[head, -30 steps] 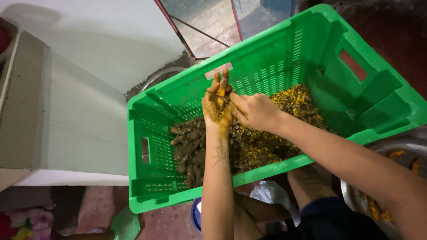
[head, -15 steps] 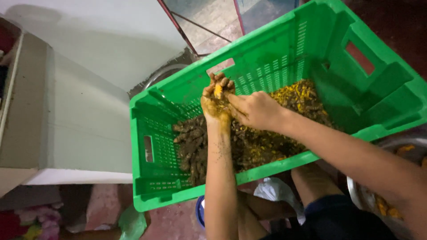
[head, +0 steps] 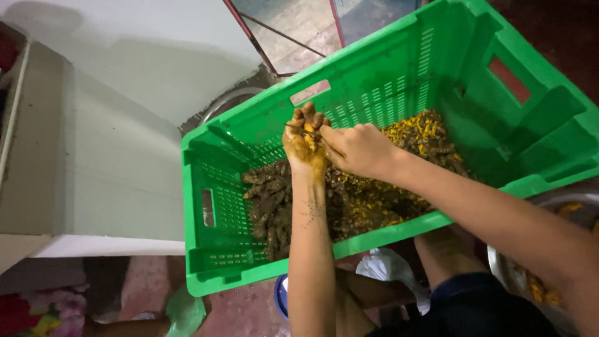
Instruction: Peeling the skin off turmeric roots using a small knife inside a green plastic crate
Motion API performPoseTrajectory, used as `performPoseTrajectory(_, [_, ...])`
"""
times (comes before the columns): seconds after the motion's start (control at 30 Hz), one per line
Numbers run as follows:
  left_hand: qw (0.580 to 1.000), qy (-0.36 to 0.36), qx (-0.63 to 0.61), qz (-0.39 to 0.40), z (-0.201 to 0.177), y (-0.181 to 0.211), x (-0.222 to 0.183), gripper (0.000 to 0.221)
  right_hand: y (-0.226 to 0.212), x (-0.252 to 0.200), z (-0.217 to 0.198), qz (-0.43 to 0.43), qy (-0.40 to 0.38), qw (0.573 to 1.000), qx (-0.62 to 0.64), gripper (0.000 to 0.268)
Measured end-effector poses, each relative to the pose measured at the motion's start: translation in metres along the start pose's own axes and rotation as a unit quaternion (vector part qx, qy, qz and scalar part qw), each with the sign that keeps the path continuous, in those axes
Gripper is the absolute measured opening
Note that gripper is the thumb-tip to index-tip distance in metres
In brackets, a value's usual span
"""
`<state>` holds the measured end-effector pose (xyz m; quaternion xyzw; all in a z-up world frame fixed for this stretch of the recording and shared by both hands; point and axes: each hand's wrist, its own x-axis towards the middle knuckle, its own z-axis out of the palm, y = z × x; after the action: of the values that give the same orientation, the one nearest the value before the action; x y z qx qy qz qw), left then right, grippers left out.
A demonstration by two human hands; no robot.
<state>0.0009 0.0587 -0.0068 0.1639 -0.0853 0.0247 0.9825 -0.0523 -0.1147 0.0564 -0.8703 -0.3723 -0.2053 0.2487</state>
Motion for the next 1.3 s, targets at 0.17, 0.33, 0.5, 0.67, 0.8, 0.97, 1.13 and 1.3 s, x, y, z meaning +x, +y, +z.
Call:
performPoseTrajectory(0.17, [0.998,0.054,-0.010,0.042,-0.021,0.012,0.004,0.020,-0.016,-0.007,-0.022,-0.074,-0.021,0.997,-0.016,0.041])
performPoseTrajectory(0.33, [0.999,0.008,-0.036,0.026,-0.008,0.013,0.002,0.015,-0.019,0.000,-0.028,-0.066,0.043,0.992,0.100,0.040])
performPoseTrajectory(0.5, [0.998,0.012,-0.046,0.036,-0.001,0.007,0.000,0.020,-0.001,-0.006,0.007,0.007,-0.010,1.000,0.024,0.037])
performPoseTrajectory(0.67, [0.988,0.053,-0.120,0.078,-0.044,0.029,0.009,0.020,-0.008,-0.012,-0.006,-0.033,-0.086,0.995,0.037,0.032])
performPoseTrajectory(0.8, [0.986,0.062,-0.136,0.076,-0.046,0.027,0.013,0.018,-0.015,-0.010,-0.015,-0.097,-0.062,0.993,-0.029,0.036])
performPoseTrajectory(0.97, [0.995,0.061,-0.066,0.036,0.018,0.020,-0.008,0.026,0.010,-0.011,0.006,-0.033,0.051,0.996,0.061,0.038])
performPoseTrajectory(1.13, [0.994,-0.005,0.103,0.047,0.072,0.024,-0.026,0.056,0.017,-0.011,-0.004,0.002,0.029,0.992,0.120,0.037])
performPoseTrajectory(1.3, [0.987,-0.026,0.149,0.050,0.089,0.011,-0.034,0.059,-0.020,0.000,-0.024,0.033,0.052,0.965,0.256,0.047])
